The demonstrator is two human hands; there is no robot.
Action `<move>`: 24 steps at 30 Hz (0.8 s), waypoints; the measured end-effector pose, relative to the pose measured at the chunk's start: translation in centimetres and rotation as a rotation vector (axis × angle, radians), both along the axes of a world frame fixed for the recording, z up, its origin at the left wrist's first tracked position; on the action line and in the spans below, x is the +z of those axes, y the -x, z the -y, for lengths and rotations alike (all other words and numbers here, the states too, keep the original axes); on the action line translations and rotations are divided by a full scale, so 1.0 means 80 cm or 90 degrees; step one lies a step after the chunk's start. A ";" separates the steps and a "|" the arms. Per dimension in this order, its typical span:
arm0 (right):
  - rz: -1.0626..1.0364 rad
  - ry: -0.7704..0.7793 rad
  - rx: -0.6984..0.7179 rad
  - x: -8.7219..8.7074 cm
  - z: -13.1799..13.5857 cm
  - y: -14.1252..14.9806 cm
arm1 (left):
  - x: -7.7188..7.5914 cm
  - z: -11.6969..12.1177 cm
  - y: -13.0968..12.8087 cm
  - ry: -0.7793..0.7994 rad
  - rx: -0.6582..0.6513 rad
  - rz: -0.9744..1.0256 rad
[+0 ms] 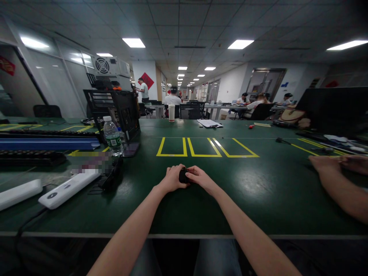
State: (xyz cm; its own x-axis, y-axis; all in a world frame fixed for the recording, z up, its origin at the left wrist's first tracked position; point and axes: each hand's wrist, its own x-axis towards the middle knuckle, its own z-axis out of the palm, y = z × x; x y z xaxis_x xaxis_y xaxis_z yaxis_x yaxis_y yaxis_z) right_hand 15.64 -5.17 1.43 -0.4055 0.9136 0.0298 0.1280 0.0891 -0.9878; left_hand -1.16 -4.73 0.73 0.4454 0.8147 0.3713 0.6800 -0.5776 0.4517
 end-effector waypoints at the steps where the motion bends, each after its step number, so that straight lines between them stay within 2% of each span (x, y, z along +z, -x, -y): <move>1: 0.004 0.001 0.003 0.001 0.000 -0.001 | 0.000 0.000 0.000 -0.001 0.001 -0.001; 6: -0.004 -0.042 0.047 0.004 0.004 -0.004 | 0.000 -0.001 -0.001 0.002 0.015 -0.017; 11: -0.008 -0.058 0.010 -0.003 -0.001 -0.001 | -0.001 -0.001 -0.002 -0.002 0.015 -0.015; 14: -0.008 -0.031 0.003 -0.005 -0.004 0.000 | 0.000 -0.001 0.000 0.004 0.008 -0.010; 18: 0.001 0.009 0.019 0.003 0.000 -0.001 | 0.000 0.000 0.001 0.004 0.003 -0.008; 24: -0.002 -0.038 0.055 0.011 0.007 -0.004 | 0.000 0.000 -0.001 0.007 0.015 -0.014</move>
State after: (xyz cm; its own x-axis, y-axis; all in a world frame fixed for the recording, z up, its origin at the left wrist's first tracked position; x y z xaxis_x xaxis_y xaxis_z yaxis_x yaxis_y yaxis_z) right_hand 15.94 -5.69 2.34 -0.4824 0.8718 0.0849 0.1140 0.1585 -0.9808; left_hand -1.09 -4.73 0.72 0.4334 0.8292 0.3530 0.7033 -0.5561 0.4428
